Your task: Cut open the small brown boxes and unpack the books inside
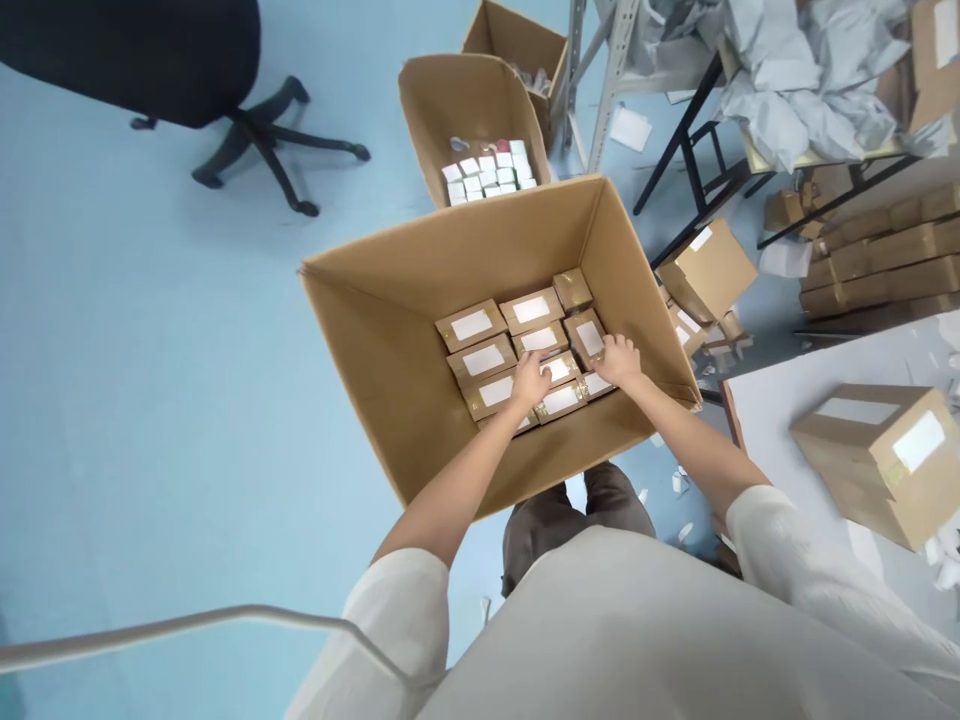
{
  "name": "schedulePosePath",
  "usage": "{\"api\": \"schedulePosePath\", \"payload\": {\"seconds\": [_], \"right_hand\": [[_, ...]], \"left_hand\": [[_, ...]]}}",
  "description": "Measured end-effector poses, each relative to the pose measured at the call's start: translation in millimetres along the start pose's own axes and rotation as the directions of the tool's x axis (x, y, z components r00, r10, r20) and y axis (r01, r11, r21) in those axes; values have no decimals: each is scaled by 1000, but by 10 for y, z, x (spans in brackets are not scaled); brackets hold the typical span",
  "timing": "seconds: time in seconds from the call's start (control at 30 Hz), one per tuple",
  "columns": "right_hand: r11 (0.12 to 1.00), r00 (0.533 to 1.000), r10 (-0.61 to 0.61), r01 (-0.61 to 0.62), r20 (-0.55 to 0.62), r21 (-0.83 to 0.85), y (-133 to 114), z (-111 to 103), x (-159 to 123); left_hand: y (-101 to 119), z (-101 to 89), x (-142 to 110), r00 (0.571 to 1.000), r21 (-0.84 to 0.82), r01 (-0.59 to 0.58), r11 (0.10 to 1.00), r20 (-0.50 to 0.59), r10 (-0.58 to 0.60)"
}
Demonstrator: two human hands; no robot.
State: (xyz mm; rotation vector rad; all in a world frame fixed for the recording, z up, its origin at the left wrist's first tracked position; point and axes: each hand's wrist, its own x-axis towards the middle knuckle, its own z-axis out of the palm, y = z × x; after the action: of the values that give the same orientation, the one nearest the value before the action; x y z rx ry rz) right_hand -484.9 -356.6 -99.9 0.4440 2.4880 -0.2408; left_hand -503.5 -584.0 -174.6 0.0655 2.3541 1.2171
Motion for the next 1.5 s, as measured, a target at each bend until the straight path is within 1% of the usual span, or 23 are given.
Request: {"api": "schedulePosePath", "payload": {"seconds": [0.1,0.23,0.4,0.5,0.63,0.7,0.8,0.93,1.03,1.13,1.27,1.4,1.5], "right_hand": [[997,998,-1,6,56,-81,-27,177,309],[996,989,46,-36,138,-78,4,498,772],[996,986,83,-77,147,-43,149,1104,1392],[991,979,136,-133,153,-25,243,1481,1702],[978,966,205,-207,155,-1,306,1878,1996],[976,964,217,-219,153,-3,313,2026,2099],[972,963,235,-234,130,-22,313,2191,2209],[970,968,243,-243,66,-9,306,2312,2294],[963,963,267,-268,43,21,288,2342,2326],[958,958,284,-285,50,14,261,2347,2344],[954,953,299,-299,54,-10,228,2333,2341],[954,954,301,-300,-14,25,209,2267,2282],[952,951,304,-301,-56,55,191,2141,2200]], "left_hand": [[-115,82,70,998,12,53,999,16,-53],[-250,281,222,994,11,105,994,17,-105],[-467,627,519,990,16,136,991,28,-137],[-629,864,699,988,0,152,988,39,-152],[-845,1168,878,983,-27,176,984,56,-174],[-944,1302,947,982,-48,179,983,65,-176],[-1079,1461,1022,981,-70,184,980,74,-179],[-1222,1566,1047,980,-57,181,982,88,-176],[-1287,1574,1023,978,-48,190,981,97,-185],[-1319,1557,997,976,-55,200,978,103,-194],[-1318,1531,966,977,-83,194,978,103,-185],[-1264,1490,917,973,-104,211,972,115,-199],[-1180,1416,868,970,-95,221,971,127,-209]]}}
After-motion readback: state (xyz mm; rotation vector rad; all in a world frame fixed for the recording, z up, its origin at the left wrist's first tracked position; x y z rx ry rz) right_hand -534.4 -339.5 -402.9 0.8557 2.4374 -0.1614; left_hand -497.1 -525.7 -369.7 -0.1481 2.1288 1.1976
